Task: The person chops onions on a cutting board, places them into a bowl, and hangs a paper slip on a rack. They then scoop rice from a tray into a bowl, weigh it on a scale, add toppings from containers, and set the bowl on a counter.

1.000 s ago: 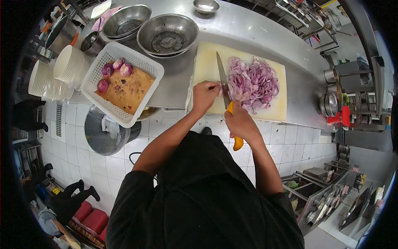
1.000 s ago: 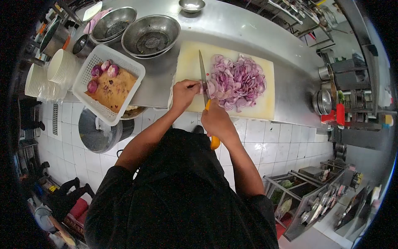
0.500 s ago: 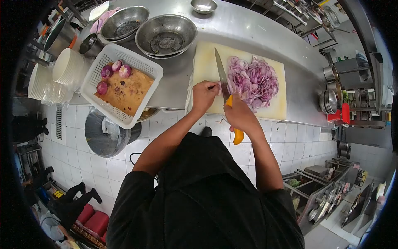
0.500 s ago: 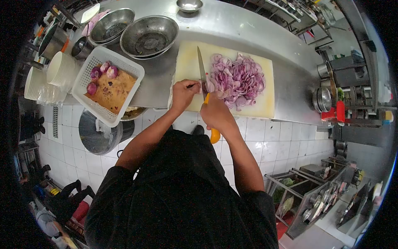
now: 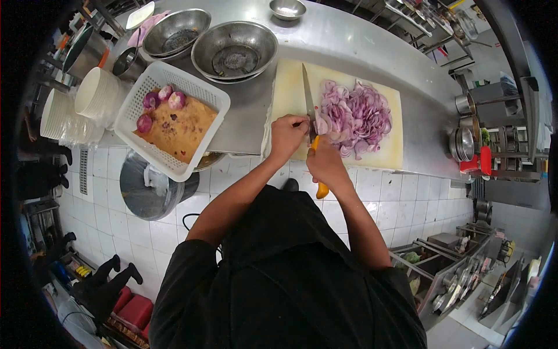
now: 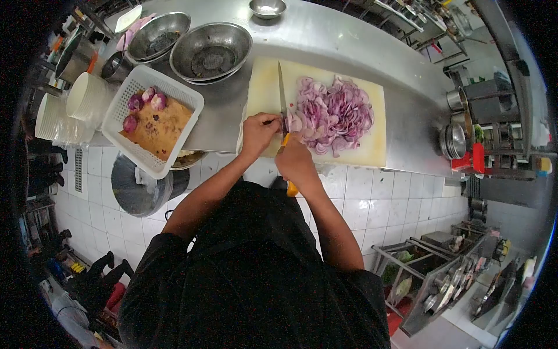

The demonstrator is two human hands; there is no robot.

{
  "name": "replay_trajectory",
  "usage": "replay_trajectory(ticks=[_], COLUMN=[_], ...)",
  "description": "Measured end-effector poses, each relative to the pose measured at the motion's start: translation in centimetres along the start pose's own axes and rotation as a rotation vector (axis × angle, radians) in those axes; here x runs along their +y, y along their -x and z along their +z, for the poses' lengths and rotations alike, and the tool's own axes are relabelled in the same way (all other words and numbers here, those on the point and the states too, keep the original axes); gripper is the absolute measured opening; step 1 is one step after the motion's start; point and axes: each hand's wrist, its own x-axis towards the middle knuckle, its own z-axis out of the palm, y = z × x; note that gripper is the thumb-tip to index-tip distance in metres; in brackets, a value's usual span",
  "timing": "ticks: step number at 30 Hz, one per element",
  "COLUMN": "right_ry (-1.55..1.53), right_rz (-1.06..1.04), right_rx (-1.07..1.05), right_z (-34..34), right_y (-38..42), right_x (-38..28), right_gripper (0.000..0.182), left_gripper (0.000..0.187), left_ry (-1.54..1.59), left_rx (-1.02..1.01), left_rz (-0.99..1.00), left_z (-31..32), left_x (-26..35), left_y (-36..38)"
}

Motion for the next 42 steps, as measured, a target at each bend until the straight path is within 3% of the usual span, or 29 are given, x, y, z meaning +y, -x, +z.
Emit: replay_trajectory(ticks=[4, 7, 9, 11, 13, 16, 17, 20, 24, 26, 30, 39, 42], right_ry=[0.031, 0.216, 0.116, 0.096, 0.180, 0.153, 0.248, 0.232, 0.238, 0.227, 0.241, 0.237, 0.136], right_rz=[-0.036, -0.381, -0.234, -0.244, -0.424, -0.271, -0.273, -0.323, -0.357, -0.417, -0.429, -0.448, -0.437], right_rx=[0.038, 0.344, 0.255, 0.297, 0.459, 0.406, 0.488, 0.597, 0.689, 0.738, 0.721, 0.614, 0.566], right_z=[0.8, 3.9, 3.0, 1.8, 0.0, -3.2, -3.6, -5.3, -5.9, -6.1, -6.7, -6.8, -6.1], right_y=[-0.9, -3.9, -5.1, -5.0, -4.1, -2.0, -1.5, -0.2, 0.5, 0.8, 1.4, 1.5, 1.3], right_x=[1.1, 5.0, 5.0, 4.7, 4.7, 3.2, 3.3, 4.2, 5.8, 6.9, 8.4, 9.6, 8.5], right_gripper=[0.025, 0.024, 0.024, 0.024, 0.024, 0.033, 0.036, 0.038, 0.038, 0.037, 0.034, 0.033, 0.032], left_gripper=[0.018, 0.018, 0.018, 0.016, 0.016, 0.017, 0.018, 0.021, 0.020, 0.017, 0.012, 0.014, 0.017], left_ry=[0.005, -0.009, -0.033, -0.063, -0.159, -0.158, -0.134, -0.159, -0.310, -0.367, -0.389, -0.829, -0.757], left_rx=[0.019, 0.028, 0.026, 0.002, 0.001, 0.037, 0.044, 0.012, -0.114, -0.142, -0.162, -0.371, -0.321], left_rz=[0.010, 0.043, 0.054, 0.053, 0.127, 0.155, 0.157, 0.342, 0.682, 0.744, 0.789, 0.829, 0.744], left_z=[0.1, 0.4, 0.6, 1.0, 1.2, 0.9, 0.8, 0.0, 1.4, 2.3, 4.4, 9.9, 10.1], left_x=[-0.1, -0.3, 0.0, 0.2, 0.7, 1.6, 2.1, 7.3, 8.0, 8.0, 8.9, 10.2, 11.6], left_y=[0.1, 0.2, 0.1, 0.0, -0.2, 0.1, 0.1, 0.3, -1.1, -1.4, -1.4, -5.0, -5.2])
